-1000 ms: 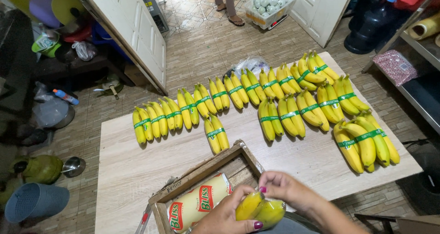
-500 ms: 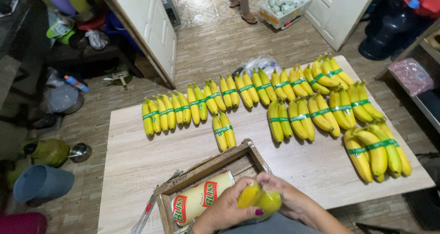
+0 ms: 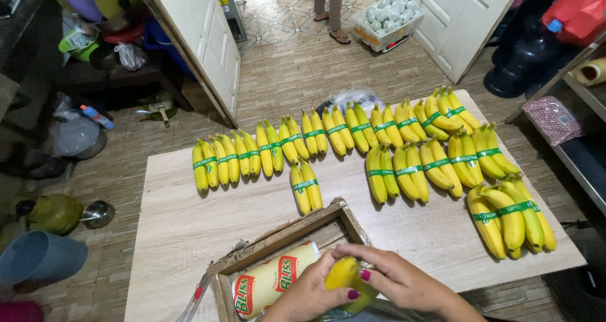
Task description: Wrapping bunches of bananas with plastic film using a dispenser and placing them into a cardboard box.
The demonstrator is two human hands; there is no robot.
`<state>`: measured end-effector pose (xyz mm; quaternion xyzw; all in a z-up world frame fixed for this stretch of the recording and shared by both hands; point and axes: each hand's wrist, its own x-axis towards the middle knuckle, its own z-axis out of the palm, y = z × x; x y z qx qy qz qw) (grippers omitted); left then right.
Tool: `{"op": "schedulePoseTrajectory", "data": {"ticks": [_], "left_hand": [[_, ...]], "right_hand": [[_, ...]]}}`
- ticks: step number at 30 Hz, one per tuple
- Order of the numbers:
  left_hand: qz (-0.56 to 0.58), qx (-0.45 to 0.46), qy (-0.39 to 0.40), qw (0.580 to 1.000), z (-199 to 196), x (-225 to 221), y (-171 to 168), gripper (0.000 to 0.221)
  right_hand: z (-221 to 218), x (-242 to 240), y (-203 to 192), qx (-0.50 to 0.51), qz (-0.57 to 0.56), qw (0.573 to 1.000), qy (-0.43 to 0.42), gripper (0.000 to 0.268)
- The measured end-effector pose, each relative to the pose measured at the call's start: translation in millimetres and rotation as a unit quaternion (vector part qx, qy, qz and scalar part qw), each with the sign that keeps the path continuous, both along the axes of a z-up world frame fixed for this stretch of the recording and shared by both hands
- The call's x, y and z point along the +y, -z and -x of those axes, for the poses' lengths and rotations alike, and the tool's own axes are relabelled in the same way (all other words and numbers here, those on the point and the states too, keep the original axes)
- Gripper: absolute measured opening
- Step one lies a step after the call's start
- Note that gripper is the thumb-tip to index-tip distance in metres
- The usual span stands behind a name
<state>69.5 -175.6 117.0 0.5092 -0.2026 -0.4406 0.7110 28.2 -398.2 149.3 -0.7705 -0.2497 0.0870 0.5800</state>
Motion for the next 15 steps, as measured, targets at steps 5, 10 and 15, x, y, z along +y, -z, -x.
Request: {"op": "schedulePoseTrajectory", "data": {"ticks": [5, 10, 15], "left_hand": [[-0.134, 0.05, -0.034, 0.989, -10, 13, -20, 0.066], [-0.126, 0.057, -0.072, 0.988, -17, 8, -37, 0.064], [-0.136, 0.119, -0.103, 0.978, -27, -1, -41, 0.065]], "right_hand": [[11, 8, 47, 0.143, -0.173, 0.973, 0.05, 0.058], [12, 33, 108, 0.277, -0.362, 0.88, 0.133, 0.06], [5, 77, 43, 0.429, -0.291, 0.794, 0.317, 0.096]]}}
